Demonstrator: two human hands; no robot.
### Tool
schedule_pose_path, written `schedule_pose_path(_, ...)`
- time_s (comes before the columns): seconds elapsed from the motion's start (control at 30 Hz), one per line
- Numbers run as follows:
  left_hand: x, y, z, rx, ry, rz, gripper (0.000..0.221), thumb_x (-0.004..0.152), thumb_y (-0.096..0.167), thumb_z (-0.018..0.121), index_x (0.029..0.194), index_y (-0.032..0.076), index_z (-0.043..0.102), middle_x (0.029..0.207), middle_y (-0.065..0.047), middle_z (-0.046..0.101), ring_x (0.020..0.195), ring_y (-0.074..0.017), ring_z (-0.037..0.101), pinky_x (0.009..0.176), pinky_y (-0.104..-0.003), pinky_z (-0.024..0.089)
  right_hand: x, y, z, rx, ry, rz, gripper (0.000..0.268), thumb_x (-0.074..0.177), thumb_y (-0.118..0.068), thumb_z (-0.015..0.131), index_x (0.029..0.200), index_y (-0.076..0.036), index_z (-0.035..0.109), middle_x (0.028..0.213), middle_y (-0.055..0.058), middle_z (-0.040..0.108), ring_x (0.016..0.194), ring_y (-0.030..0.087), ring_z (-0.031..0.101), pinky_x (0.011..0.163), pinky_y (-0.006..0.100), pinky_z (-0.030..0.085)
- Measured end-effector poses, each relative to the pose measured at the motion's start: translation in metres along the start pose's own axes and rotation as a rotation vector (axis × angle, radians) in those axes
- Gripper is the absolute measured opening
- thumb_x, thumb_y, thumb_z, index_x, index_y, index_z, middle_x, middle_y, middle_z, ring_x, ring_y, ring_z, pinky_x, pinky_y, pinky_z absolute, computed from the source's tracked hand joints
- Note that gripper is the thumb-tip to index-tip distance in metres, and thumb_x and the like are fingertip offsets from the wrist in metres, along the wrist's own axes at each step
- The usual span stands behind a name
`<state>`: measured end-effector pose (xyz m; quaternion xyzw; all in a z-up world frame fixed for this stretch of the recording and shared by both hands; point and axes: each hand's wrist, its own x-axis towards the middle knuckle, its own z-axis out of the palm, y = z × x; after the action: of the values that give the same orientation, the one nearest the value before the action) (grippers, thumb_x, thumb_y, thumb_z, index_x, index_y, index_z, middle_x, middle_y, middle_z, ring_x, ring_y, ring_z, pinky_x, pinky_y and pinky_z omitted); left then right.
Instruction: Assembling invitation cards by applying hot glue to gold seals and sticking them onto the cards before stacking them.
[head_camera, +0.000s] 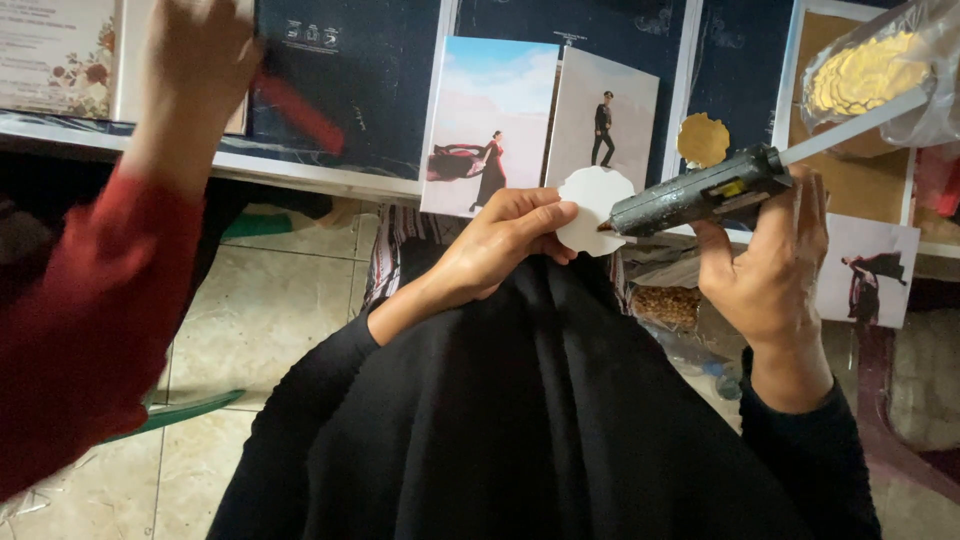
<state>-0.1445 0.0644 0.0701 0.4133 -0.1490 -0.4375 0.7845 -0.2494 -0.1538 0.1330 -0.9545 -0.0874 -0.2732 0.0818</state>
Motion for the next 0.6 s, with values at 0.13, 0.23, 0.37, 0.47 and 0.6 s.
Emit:
schedule_pose_path(0.13, 0.0, 0.001, 0.0, 0.008, 0.011, 0.003, 0.027, 0.091, 0.024, 0.055, 0.1, 0.0, 0.064, 0.089, -0.01, 0.066, 0.069, -0.0137, 0.062, 0.066, -0.021, 0.053, -0.002, 0.004, -0.002, 0.002, -0.042, 0.005, 0.039, 0.089, -0.002, 0.069, 0.113, 0.019, 0.047, 0.101, 0.032, 0.049, 0.091, 0.049, 0.048, 0.084, 0.055, 0.04)
schedule_pose_path(0.23, -0.001, 0.003, 0.001, 0.019, 0.009, -0.002, 0.03, 0.091, 0.024, 0.054, 0.105, -0.001, 0.063, 0.092, -0.009, 0.066, 0.071, -0.0126, 0.061, 0.067, -0.02, 0.054, -0.001, 0.004, -0.006, 0.007, -0.051, -0.018, 0.04, 0.091, -0.003, 0.068, 0.114, 0.02, 0.046, 0.104, 0.034, 0.049, 0.094, 0.05, 0.049, 0.087, 0.056, 0.041)
schedule_pose_path(0.37, -0.002, 0.001, 0.0, 0.01, -0.004, 0.002, 0.028, 0.092, 0.024, 0.054, 0.101, -0.001, 0.063, 0.091, -0.011, 0.066, 0.069, -0.0142, 0.061, 0.067, -0.021, 0.054, 0.0, 0.005, -0.01, 0.008, -0.072, -0.028, 0.031, 0.088, 0.004, 0.065, 0.11, 0.019, 0.048, 0.101, 0.031, 0.048, 0.093, 0.048, 0.049, 0.085, 0.053, 0.04)
schedule_pose_path(0.47, -0.003, 0.002, 0.002, 0.03, -0.018, 0.02, 0.025, 0.092, 0.022, 0.054, 0.094, 0.0, 0.064, 0.088, -0.009, 0.065, 0.071, -0.0131, 0.061, 0.068, -0.021, 0.054, 0.004, 0.003, -0.012, 0.014, -0.046, -0.046, 0.03, 0.089, 0.005, 0.066, 0.108, 0.021, 0.049, 0.101, 0.034, 0.048, 0.093, 0.05, 0.048, 0.086, 0.055, 0.04)
schedule_pose_path(0.6, -0.005, 0.002, 0.002, 0.041, -0.038, 0.021, 0.024, 0.092, 0.024, 0.054, 0.092, 0.002, 0.064, 0.086, -0.006, 0.063, 0.071, -0.0126, 0.06, 0.068, -0.022, 0.054, 0.007, 0.005, -0.015, -0.025, -0.016, -0.046, 0.03, 0.092, 0.004, 0.063, 0.112, 0.022, 0.049, 0.103, 0.035, 0.049, 0.095, 0.051, 0.05, 0.088, 0.056, 0.042)
